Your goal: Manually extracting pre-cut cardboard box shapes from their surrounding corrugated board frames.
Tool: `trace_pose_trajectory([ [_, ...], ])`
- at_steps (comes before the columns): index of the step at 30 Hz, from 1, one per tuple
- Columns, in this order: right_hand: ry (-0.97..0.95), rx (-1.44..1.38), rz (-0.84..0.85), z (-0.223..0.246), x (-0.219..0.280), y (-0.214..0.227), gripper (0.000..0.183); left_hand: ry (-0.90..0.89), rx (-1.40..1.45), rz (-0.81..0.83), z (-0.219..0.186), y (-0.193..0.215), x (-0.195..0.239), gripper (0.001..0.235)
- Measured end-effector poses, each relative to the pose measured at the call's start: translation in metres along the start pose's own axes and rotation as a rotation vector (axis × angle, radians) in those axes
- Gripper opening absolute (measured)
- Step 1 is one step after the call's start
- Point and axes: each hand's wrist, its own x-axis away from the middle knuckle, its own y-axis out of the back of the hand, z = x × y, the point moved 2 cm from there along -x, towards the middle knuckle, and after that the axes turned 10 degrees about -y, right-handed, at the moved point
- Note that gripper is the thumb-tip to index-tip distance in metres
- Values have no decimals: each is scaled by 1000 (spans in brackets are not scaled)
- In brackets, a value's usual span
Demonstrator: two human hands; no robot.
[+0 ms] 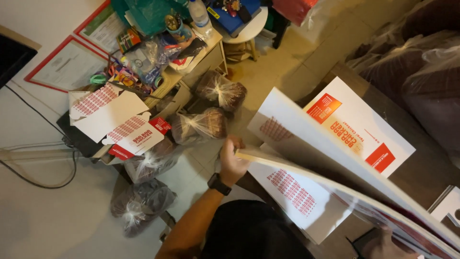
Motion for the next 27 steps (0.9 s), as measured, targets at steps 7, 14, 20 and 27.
trace_pose_trajectory([
  [7, -127, 183, -47, 17, -14, -23, 78, 41, -42, 318, 14, 11, -35, 100],
  [14, -122, -21, -104, -11, 1, -12, 78, 28, -95, 507, 1, -8, -73, 88],
  [20, -374, -55, -124, -45, 21, 9, 70, -116, -261, 334, 10, -8, -48, 38],
  [27, -312, -10, -109, -64, 12, 26, 57, -81, -176, 637, 23, 2, -78, 44],
])
